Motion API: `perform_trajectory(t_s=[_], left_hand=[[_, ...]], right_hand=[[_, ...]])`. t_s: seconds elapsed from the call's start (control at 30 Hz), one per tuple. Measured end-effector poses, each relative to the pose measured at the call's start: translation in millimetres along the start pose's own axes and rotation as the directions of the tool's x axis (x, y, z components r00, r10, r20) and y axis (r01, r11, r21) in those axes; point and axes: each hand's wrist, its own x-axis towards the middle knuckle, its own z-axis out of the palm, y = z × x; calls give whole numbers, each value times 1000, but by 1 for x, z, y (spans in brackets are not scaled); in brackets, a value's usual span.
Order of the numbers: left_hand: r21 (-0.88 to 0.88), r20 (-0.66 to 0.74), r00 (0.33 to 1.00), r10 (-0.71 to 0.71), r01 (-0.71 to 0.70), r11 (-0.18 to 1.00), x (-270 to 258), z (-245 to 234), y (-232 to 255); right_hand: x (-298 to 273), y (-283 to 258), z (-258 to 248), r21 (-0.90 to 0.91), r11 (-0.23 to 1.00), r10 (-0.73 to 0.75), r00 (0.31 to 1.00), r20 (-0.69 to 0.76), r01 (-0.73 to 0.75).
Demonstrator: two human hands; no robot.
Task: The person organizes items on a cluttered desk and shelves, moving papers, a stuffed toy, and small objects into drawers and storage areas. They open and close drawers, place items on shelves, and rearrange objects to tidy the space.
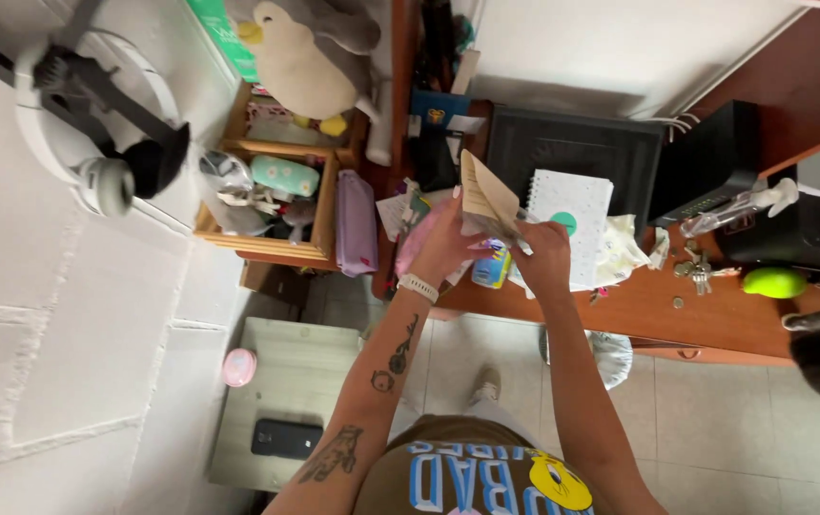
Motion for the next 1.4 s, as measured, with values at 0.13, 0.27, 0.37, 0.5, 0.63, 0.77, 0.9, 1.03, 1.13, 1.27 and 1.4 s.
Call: perform_trajectory(t_s=[0.13,0.27,0.37,0.5,0.63,0.77,0.9,1.03,1.13,1.27,1.4], left_hand=[[-188,-19,977,-212,205,961,23,7,-31],[-360,199,977,-70,140,923,79,-24,-96],[-488,102,994,26,27,872,102,-14,-139],[-453,20,987,158,-132,882,115,2,-165],[-413,-52,966,252,-250,876,119,13,-180],[-303,-113,918,381,-397,866,124,21,-177],[-178,-147,863,484,-504,845,127,27,-180],[-98,-145,836,529,-544,833,130,40,-191],[-22,-138,794,592,-600,800,134,47,-191],[98,-126,713,690,-683,724,129,44,-181],[169,-152,720,677,-656,735,124,34,-165]], right_hand=[[-10,26,-27,-78,996,-44,997,67,49],[-19,60,-54,-127,990,-41,993,108,55],[-24,84,-69,-97,994,-28,986,162,44],[-15,90,-94,72,995,44,949,313,-70],[-4,82,-113,177,975,55,914,402,-136],[-7,89,-104,278,931,149,943,296,-235],[-17,90,-97,625,526,553,791,263,-576],[-34,102,-68,650,-390,687,264,677,-652],[0,77,-92,500,-486,548,195,813,-717],[-7,94,-75,601,-347,620,305,723,-720],[-6,124,-68,603,-315,603,337,724,-732]])
